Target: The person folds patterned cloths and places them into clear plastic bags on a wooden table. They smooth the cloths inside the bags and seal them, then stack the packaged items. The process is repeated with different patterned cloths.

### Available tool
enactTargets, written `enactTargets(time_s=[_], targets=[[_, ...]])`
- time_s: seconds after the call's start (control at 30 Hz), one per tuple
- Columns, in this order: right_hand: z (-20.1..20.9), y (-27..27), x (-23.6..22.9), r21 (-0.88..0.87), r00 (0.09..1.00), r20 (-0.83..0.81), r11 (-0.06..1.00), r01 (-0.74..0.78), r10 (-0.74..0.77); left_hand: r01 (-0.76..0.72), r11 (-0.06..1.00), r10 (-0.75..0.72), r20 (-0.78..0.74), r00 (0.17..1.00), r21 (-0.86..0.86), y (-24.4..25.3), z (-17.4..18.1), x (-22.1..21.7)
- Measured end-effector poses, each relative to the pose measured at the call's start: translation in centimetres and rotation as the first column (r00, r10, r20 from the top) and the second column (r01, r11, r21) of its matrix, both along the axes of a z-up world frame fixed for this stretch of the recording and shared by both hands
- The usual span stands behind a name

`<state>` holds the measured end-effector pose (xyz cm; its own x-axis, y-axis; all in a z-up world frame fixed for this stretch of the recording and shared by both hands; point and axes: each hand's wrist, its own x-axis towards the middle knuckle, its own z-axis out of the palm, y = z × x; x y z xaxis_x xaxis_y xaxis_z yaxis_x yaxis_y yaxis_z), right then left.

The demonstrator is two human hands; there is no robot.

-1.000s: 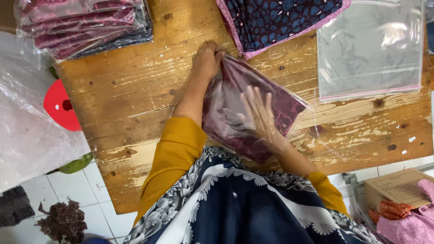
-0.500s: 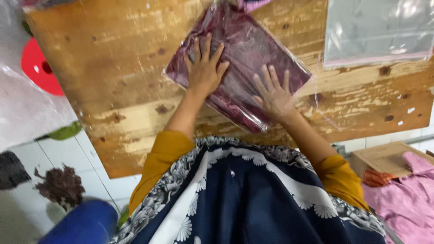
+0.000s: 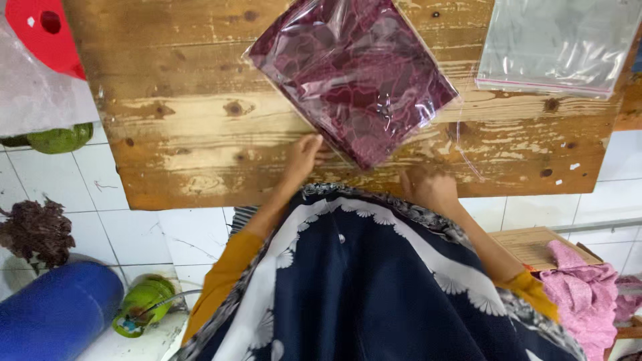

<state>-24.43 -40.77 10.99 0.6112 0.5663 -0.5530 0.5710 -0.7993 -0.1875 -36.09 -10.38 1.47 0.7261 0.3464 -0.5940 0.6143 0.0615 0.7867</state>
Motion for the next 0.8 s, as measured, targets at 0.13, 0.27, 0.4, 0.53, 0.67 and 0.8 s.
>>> enactTargets(time_s=[0.13, 0.27, 0.4, 0.53, 0.67, 0.8], targets=[[-1.2, 10.0, 0.7, 0.573, 0.995, 0.086, 0.816, -0.084, 0.041, -0.193, 0.761, 0.132, -0.143, 0.981, -0.619, -4.1, -4.4, -1.8], [-4.8, 20.0, 1.3, 0.255, 0.874, 0.410, 0.888, -0.383, 0.260, -0.133, 0.675, 0.120, -0.070, 0.990, -0.726, -4.6, -5.1, -7.4], [0.0, 20.9, 4.8, 0.064, 0.924, 0.120, 0.926, -0.372, 0.363, -0.251, 0.656, 0.376, 0.020, 0.926, -0.712, -3.2, -5.0, -7.2], [10.3, 16.7, 9.6, 0.578, 0.919, -0.371, 0.742, 0.340, -0.132, -0.350, 0.729, 0.462, 0.045, 0.886, -0.588, -1.7, -0.5, -4.4], [12.2, 15.7, 11.3, 0.607, 0.564, -0.795, 0.304, 0.734, 0.224, -0.331, 0.729, 0.620, 0.372, 0.691, -0.599, 1.0, 6.3, -4.9], [5.1, 17.0, 11.7, 0.369, 0.401, -0.916, 0.418, 0.830, 0.012, -0.478, 0.874, 0.453, 0.511, 0.731, -0.091, 3.4, 8.9, -6.7]])
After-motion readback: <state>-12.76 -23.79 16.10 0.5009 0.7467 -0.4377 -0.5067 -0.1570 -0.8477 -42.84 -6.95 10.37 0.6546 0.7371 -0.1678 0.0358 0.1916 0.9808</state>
